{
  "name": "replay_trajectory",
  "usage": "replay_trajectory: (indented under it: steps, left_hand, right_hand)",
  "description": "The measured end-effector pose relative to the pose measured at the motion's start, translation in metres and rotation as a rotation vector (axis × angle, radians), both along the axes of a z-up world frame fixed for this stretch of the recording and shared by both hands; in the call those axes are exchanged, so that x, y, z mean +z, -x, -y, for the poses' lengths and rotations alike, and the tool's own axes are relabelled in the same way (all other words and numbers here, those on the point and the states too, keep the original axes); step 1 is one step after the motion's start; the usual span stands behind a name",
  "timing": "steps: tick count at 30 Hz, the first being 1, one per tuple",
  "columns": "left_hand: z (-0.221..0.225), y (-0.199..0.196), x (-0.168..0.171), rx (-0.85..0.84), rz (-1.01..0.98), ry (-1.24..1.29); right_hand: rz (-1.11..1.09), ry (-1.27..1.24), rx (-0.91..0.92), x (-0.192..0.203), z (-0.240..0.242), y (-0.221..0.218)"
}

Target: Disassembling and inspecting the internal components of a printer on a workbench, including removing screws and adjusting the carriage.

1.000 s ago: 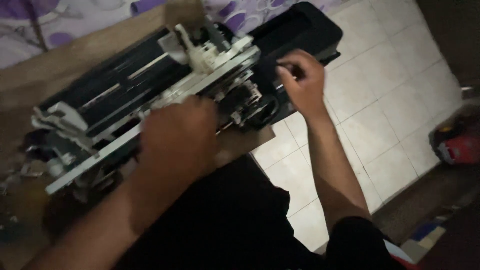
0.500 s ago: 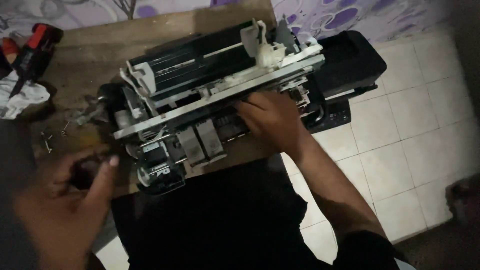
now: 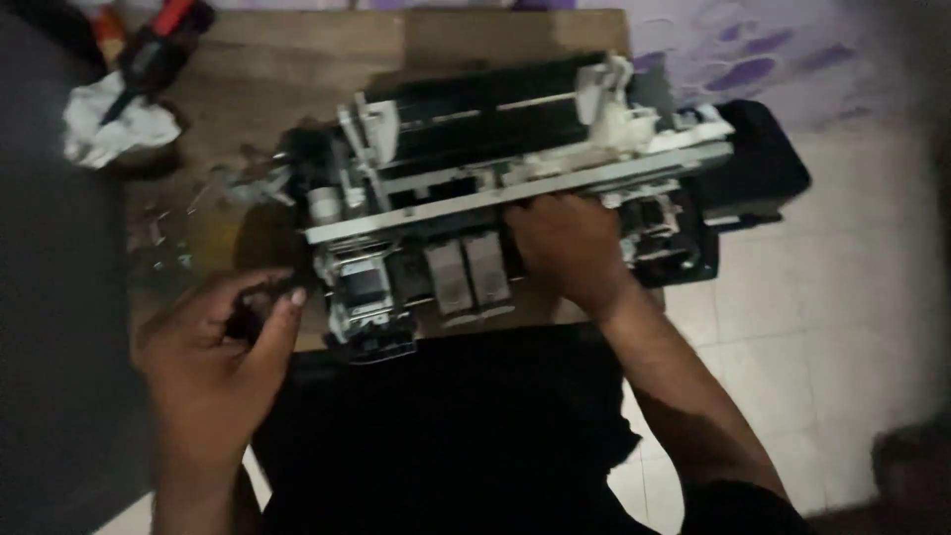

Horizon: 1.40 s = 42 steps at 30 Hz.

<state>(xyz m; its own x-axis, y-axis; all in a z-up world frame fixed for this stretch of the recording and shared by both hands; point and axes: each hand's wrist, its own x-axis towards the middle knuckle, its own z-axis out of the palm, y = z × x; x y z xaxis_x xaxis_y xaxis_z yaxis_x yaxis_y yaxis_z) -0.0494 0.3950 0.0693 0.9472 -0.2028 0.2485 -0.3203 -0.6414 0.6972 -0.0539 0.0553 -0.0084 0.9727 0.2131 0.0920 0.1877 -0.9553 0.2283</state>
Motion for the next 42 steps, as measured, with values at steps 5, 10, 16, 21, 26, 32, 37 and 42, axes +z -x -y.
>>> replay_trajectory:
  steps: [5,10,16,21,26,32,37,42]
  left_hand:
    - [-0.014,-0.003,0.004,0.028,-0.013,0.045]
    - [-0.012,-0.006,0.006,0.006,-0.051,0.107]
    - [-0.011,-0.014,0.002,0.032,0.028,-0.002]
    - [-0.012,-0.018,-0.011,-0.042,0.063,-0.071]
    - [-0.004,-0.026,-0.04,-0.053,0.079,-0.23]
    - [0.004,-0.031,-0.049,-0.042,0.108,-0.376]
    - [0.006,-0.036,-0.048,-0.082,0.119,-0.391]
    - [0.008,-0.038,-0.045,-0.12,0.094,-0.408]
  right_hand:
    - [0.379,-0.152,0.192,-0.008,0.007,0.004]
    - [0.37,-0.262,0.248,0.004,0.017,0.011]
    - [0.298,-0.378,0.213,0.016,0.035,0.019]
    - [0.184,-0.213,0.157,0.021,0.059,0.027]
    - [-0.033,-0.284,0.041,0.016,0.092,0.041]
    - [-0.035,-0.137,-0.051,0.03,0.112,0.05]
    - [-0.075,-0.095,-0.184,0.038,0.138,0.058]
    - [0.045,-0.396,-0.146,0.027,0.173,0.072]
